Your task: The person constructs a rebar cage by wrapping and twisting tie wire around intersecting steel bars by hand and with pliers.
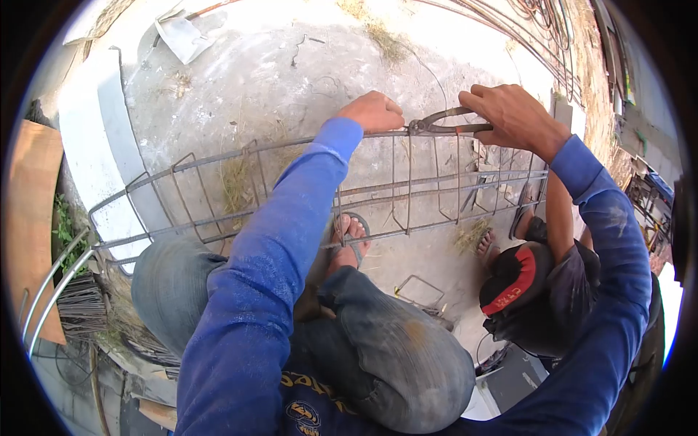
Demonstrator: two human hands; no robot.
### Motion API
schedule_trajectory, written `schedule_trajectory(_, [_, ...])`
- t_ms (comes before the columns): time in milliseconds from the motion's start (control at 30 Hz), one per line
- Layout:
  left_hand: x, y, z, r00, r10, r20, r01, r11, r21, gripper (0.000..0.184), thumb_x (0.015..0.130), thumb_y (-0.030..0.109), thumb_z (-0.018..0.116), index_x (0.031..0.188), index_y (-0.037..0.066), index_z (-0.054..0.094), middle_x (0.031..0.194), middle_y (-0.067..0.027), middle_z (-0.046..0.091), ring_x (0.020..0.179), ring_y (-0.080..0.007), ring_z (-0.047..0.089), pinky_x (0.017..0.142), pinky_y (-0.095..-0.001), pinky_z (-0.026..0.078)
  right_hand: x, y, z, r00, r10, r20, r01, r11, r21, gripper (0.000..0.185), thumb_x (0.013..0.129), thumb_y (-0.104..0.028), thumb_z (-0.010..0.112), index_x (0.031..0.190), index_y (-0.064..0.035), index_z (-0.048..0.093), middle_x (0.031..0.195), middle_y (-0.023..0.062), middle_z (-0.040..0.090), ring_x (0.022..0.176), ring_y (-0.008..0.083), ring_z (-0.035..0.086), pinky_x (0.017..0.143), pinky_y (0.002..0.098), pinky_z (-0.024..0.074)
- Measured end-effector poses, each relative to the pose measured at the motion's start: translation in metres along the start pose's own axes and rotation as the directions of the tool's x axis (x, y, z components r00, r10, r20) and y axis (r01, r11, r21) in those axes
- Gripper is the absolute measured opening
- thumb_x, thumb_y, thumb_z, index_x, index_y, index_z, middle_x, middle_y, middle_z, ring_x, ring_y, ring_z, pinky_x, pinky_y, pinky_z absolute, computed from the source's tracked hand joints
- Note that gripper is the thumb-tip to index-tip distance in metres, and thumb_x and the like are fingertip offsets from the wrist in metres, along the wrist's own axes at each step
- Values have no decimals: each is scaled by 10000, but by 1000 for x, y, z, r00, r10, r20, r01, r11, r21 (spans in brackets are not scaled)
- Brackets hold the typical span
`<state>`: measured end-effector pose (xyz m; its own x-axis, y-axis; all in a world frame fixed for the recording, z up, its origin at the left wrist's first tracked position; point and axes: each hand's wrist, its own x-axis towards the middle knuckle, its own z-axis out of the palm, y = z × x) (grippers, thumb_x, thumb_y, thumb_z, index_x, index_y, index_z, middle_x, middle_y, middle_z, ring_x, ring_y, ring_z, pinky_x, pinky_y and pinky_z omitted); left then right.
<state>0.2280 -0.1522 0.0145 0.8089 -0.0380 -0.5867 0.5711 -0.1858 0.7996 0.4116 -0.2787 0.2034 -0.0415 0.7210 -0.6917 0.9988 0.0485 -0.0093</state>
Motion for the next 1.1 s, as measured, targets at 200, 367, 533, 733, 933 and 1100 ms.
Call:
schedule_trajectory(200, [-1,-21,26,990,140,-24,-133,975,179,563,831,366,777,1346,148,705,1233,-171,728,1177,-356,674,1036,-452,520,15,15,9,956,-241,-170,140,878,-459,460,878,-402,775,1244,-158,641,1092,60,727,1096,212,685,925,371,547])
schedule_trajectory(367, [-13,-6,24,997,82,-12,-80,988,134,489,866,377,762,1299,151,731,1252,-183,719,1156,-367,680,1011,-461,536,43,21,-16,972,-88,219,102,993,-52,451,1006,-502,601,927,-76,729,626,79,684,585,265,694,618,456,599])
schedule_trajectory(533, [-24,1,24,991,118,-68,-101,972,214,411,905,347,724,1258,137,749,1141,-183,752,1053,-364,719,942,-462,567,49,26,-28,575,46,817,-626,668,403,696,1064,-566,443,1006,82,690,633,112,654,501,193,668,390,336,549])
schedule_trajectory(733, [-24,1,30,987,131,-95,-102,960,260,367,916,345,707,1230,165,766,1059,-175,766,984,-376,733,884,-480,581,50,22,-36,594,81,800,-627,670,397,550,978,-528,651,1020,19,681,636,83,636,503,172,642,440,326,552])
schedule_trajectory(933, [-26,-3,31,991,82,-109,-54,969,239,388,906,363,713,1246,183,762,1100,-167,759,1042,-370,717,922,-486,564,31,30,-1,529,-98,843,-719,476,507,329,795,-309,850,922,-46,700,644,33,618,536,138,630,451,295,511])
schedule_trajectory(1100, [-23,-1,32,989,89,-122,-60,972,227,362,874,331,721,1195,173,782,1078,-177,768,987,-371,740,897,-463,591,0,0,0,996,52,71,-61,991,122,388,839,-327,808,1045,-29,670,781,96,693,765,253,719,708,415,580])
